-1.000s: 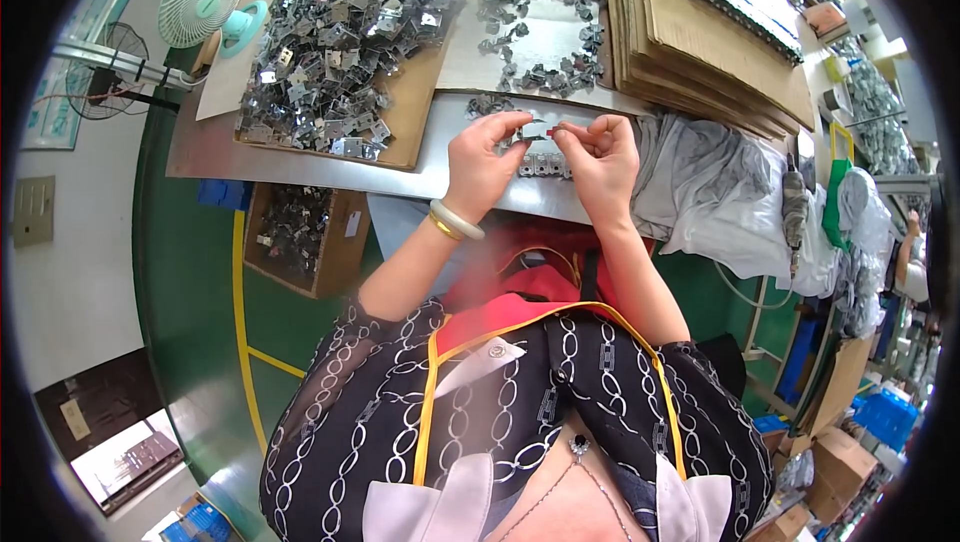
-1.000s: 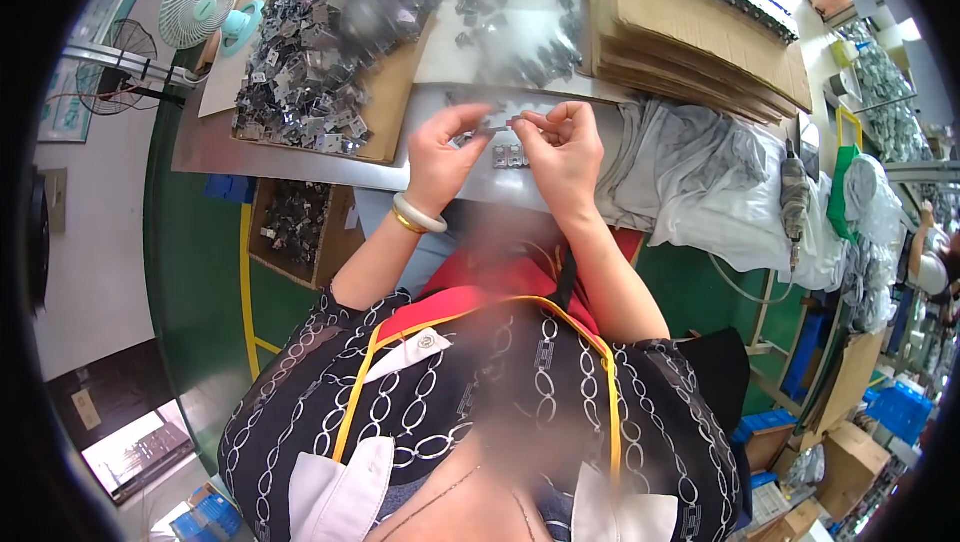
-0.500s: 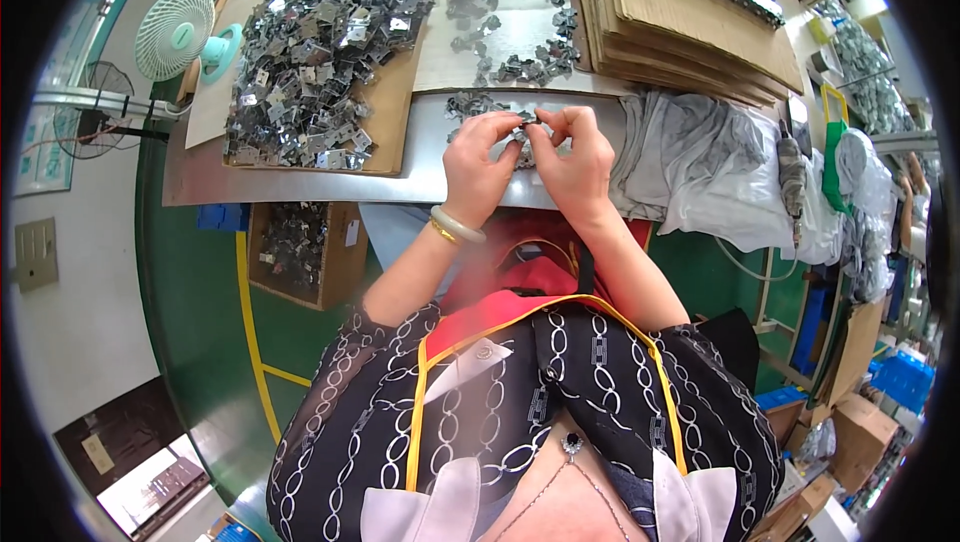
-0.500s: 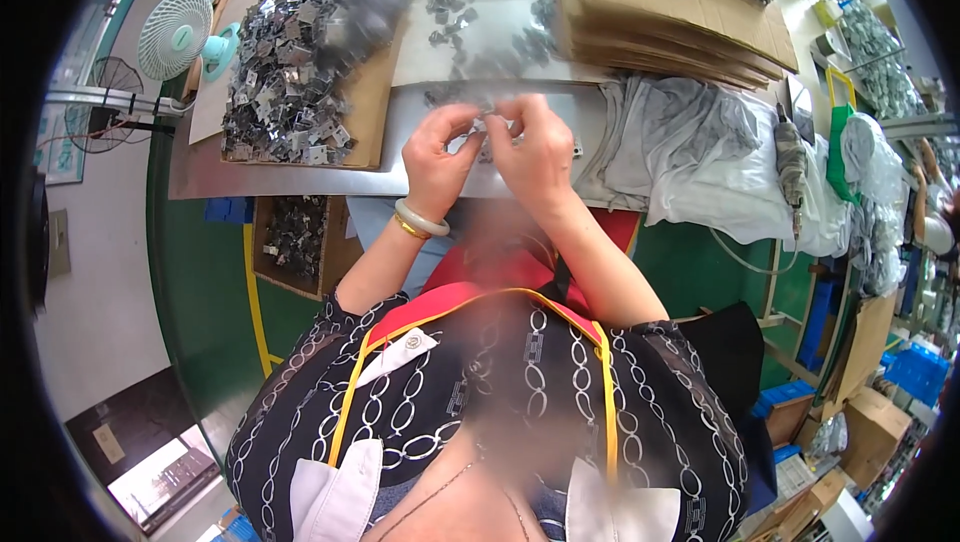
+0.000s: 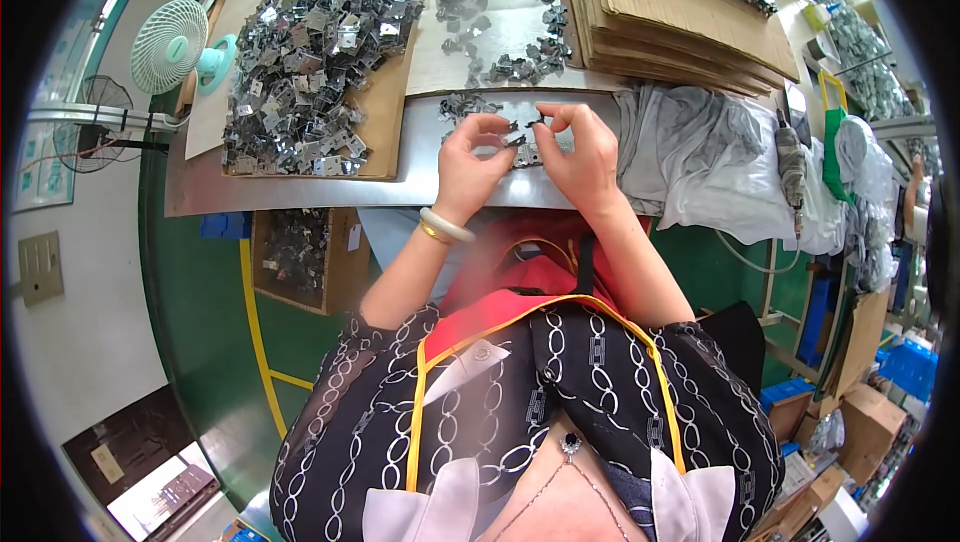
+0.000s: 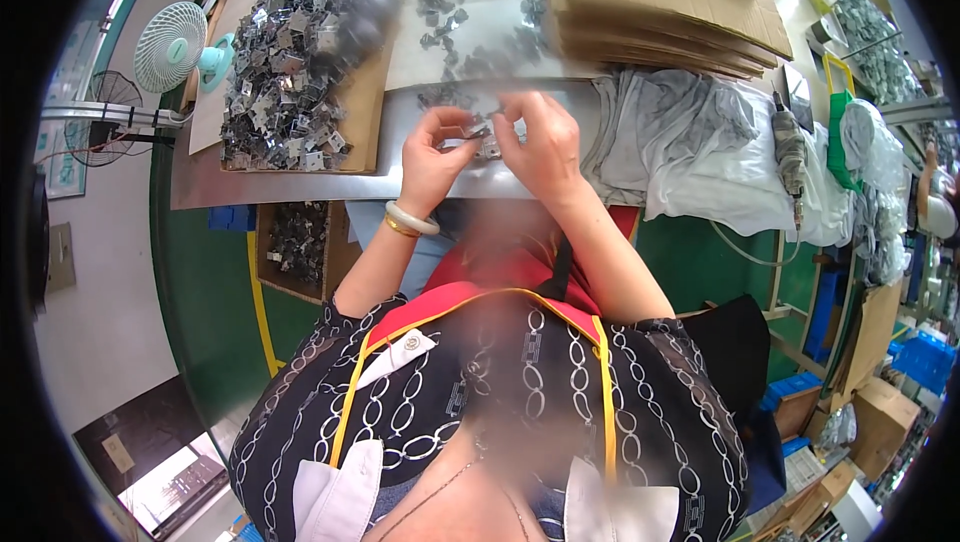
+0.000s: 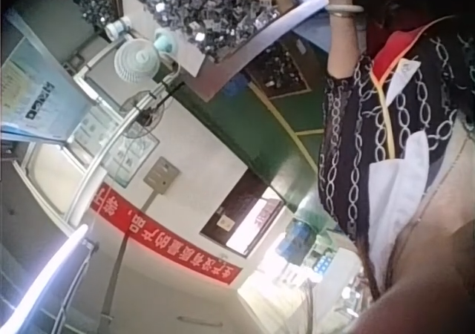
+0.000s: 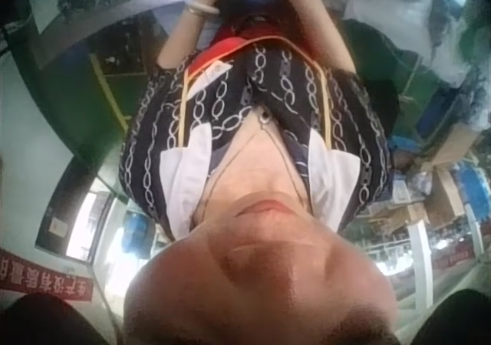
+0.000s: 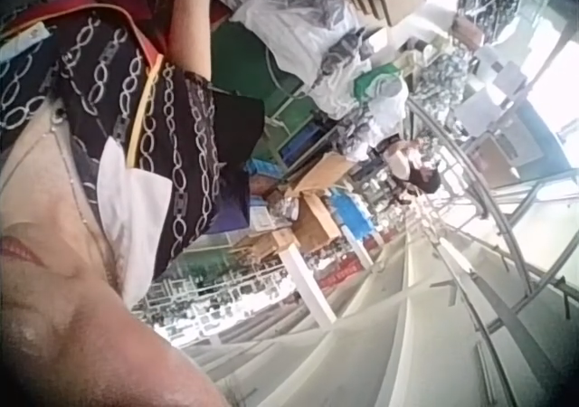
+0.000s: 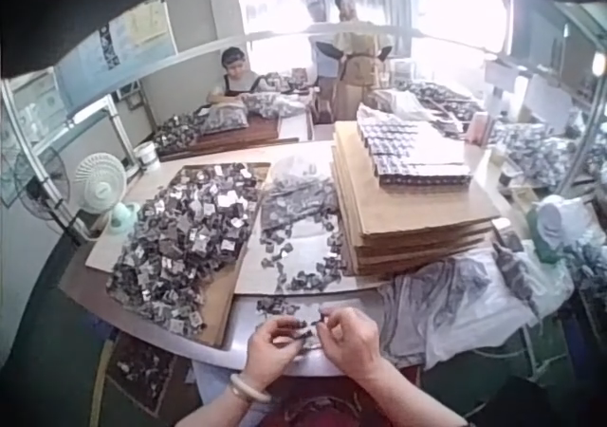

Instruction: The person assembles small metal components by hand, taking them from a parts tray and attaching them to an assembly strip.

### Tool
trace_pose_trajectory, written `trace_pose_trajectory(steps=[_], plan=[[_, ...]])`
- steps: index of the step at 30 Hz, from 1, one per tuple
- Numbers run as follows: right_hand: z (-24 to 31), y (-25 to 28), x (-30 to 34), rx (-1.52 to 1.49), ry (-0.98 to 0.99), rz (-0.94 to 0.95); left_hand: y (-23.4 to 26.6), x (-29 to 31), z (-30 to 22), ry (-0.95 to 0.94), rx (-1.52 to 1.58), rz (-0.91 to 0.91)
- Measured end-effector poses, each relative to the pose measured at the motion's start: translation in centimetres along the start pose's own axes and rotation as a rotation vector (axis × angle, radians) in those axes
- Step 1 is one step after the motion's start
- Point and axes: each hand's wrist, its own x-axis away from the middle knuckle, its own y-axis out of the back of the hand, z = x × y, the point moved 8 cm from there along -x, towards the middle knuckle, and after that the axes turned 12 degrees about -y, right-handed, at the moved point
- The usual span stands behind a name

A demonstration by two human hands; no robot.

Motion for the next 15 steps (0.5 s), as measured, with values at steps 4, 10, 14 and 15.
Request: trace_pose_trajectory(steps=[4, 10, 14, 15], plan=[[-0.8, -0.3, 0.1, 0.058, -0.116, 0.096, 0.4, 0.2, -0.4, -0.115, -0.014, 0.057], [-0.8, -0.7, 0.2, 0.012, -0.173, 0.146, -0.7, -0.2, -2.7, -0.194, -0.065, 0.123], [-0.5, -0.7, 0.1, -0.012, -0.181, 0.166, -0.6, -0.3, -2.6, -0.237, -0.072, 0.117], [-0.4, -0.6, 0.1, -0.011, -0.18, 0.167, -0.6, -0.3, -2.9, -0.298, -0.107, 0.12]])
